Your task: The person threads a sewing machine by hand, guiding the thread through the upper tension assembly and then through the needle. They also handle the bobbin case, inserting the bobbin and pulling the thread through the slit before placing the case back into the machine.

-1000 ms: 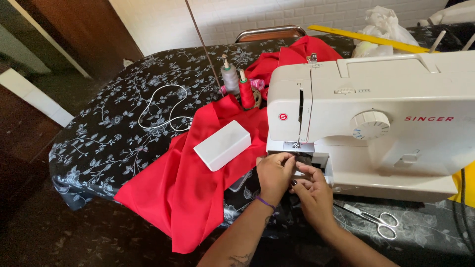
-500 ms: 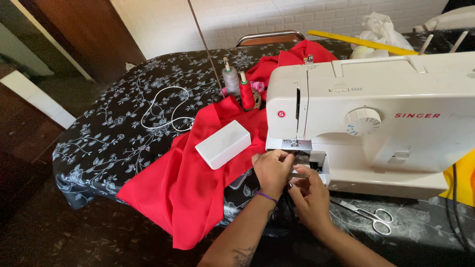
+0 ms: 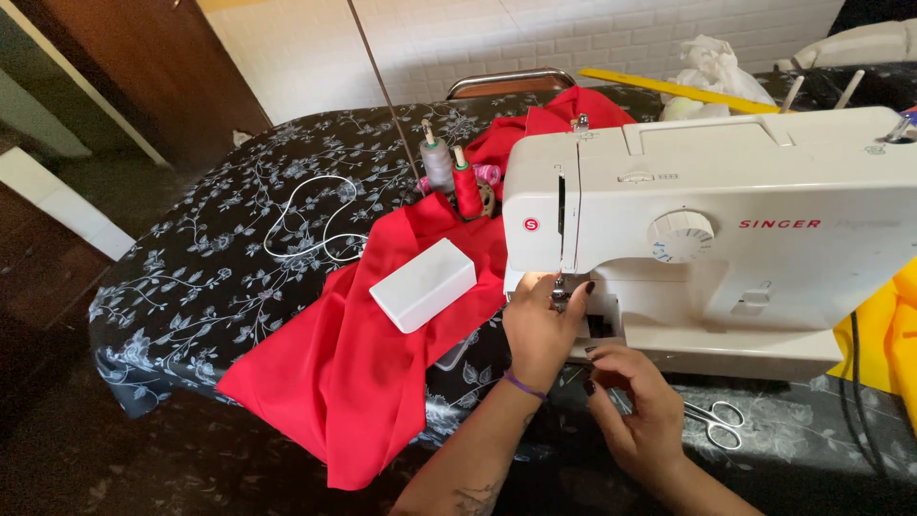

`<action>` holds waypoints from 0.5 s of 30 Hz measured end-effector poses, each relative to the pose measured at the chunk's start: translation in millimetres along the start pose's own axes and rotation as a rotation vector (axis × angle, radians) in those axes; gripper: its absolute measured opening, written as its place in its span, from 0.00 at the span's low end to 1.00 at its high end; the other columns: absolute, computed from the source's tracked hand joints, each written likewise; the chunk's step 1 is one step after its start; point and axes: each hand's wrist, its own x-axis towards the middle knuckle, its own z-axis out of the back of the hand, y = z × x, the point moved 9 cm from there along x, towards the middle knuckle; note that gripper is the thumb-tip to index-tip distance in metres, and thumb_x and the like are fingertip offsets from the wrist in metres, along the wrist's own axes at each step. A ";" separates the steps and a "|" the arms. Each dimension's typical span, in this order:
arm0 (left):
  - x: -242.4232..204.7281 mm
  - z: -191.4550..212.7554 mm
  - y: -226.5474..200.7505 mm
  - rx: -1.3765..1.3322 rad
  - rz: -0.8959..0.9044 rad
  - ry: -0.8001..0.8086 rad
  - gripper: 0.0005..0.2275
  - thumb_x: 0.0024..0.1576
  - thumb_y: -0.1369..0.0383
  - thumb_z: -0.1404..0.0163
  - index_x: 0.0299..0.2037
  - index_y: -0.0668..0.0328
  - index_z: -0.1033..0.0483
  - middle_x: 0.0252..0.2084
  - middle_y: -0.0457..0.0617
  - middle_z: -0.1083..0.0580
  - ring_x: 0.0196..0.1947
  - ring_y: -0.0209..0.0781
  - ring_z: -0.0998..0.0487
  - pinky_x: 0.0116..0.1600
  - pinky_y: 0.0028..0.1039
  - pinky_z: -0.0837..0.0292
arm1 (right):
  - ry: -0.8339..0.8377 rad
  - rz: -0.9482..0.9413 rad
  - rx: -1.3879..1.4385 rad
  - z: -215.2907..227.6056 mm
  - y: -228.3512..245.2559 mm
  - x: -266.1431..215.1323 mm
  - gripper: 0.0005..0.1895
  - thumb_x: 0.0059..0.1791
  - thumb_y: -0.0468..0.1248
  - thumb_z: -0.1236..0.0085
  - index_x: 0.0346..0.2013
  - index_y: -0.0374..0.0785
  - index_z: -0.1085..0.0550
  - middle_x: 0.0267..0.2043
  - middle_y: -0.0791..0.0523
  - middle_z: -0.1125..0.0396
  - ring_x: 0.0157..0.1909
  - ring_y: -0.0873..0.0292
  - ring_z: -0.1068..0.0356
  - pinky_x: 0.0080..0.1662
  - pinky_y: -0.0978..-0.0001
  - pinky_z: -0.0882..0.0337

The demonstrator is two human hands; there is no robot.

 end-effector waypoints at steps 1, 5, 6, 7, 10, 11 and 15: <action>0.6 4.3 -3.4 -0.001 -0.003 -0.003 0.19 0.61 0.51 0.42 0.47 0.59 0.16 0.36 0.45 0.27 0.27 0.43 0.27 0.30 0.37 0.30 | -0.002 0.004 -0.001 2.3 1.6 0.2 0.13 0.52 0.29 0.44 0.51 0.34 0.25 0.54 0.47 0.26 0.52 0.56 0.23 0.50 0.73 0.23; -12.9 -6.4 4.1 -0.655 0.180 0.198 0.08 0.68 0.65 0.49 0.44 0.57 0.18 0.37 0.43 0.18 0.26 0.32 0.23 0.35 0.23 0.26 | -0.026 -0.033 0.014 22.5 -8.8 -0.8 0.12 0.51 0.28 0.43 0.50 0.33 0.25 0.54 0.46 0.25 0.54 0.55 0.23 0.56 0.70 0.21; -22.2 -12.5 10.8 -0.906 0.297 0.238 0.08 0.70 0.68 0.49 0.42 0.62 0.20 0.30 0.44 0.21 0.22 0.29 0.31 0.32 0.21 0.31 | -0.049 -0.053 -0.002 31.2 -15.1 -2.2 0.13 0.50 0.28 0.42 0.50 0.32 0.24 0.54 0.46 0.25 0.56 0.53 0.23 0.60 0.68 0.22; -26.4 -7.3 14.8 -0.905 0.292 0.242 0.08 0.70 0.68 0.49 0.42 0.62 0.20 0.30 0.44 0.21 0.22 0.29 0.31 0.32 0.21 0.31 | -0.055 -0.051 -0.001 43.5 -17.9 4.5 0.13 0.50 0.28 0.42 0.50 0.32 0.24 0.54 0.46 0.25 0.56 0.53 0.23 0.60 0.68 0.22; -41.6 -1.6 27.5 -1.134 0.384 0.286 0.09 0.70 0.66 0.49 0.45 0.64 0.19 0.29 0.44 0.24 0.25 0.28 0.31 0.31 0.19 0.33 | -0.300 -0.054 -0.012 109.0 -36.1 22.3 0.09 0.51 0.25 0.39 0.46 0.33 0.26 0.52 0.46 0.27 0.59 0.50 0.24 0.64 0.65 0.26; -46.7 -1.8 31.1 -1.183 0.419 0.298 0.12 0.69 0.64 0.47 0.45 0.67 0.19 0.27 0.45 0.27 0.28 0.31 0.30 0.32 0.22 0.31 | -0.449 0.015 0.032 141.7 -43.4 26.4 0.11 0.55 0.23 0.40 0.50 0.32 0.30 0.53 0.45 0.29 0.59 0.50 0.27 0.59 0.65 0.24; -56.4 -3.3 40.5 -1.243 0.417 0.318 0.14 0.71 0.64 0.51 0.52 0.71 0.21 0.25 0.45 0.34 0.25 0.34 0.36 0.31 0.26 0.33 | -0.390 -0.457 -0.632 218.3 -70.1 58.7 0.16 0.67 0.25 0.58 0.68 0.22 0.30 0.59 0.28 0.31 0.57 0.32 0.30 0.53 0.40 0.32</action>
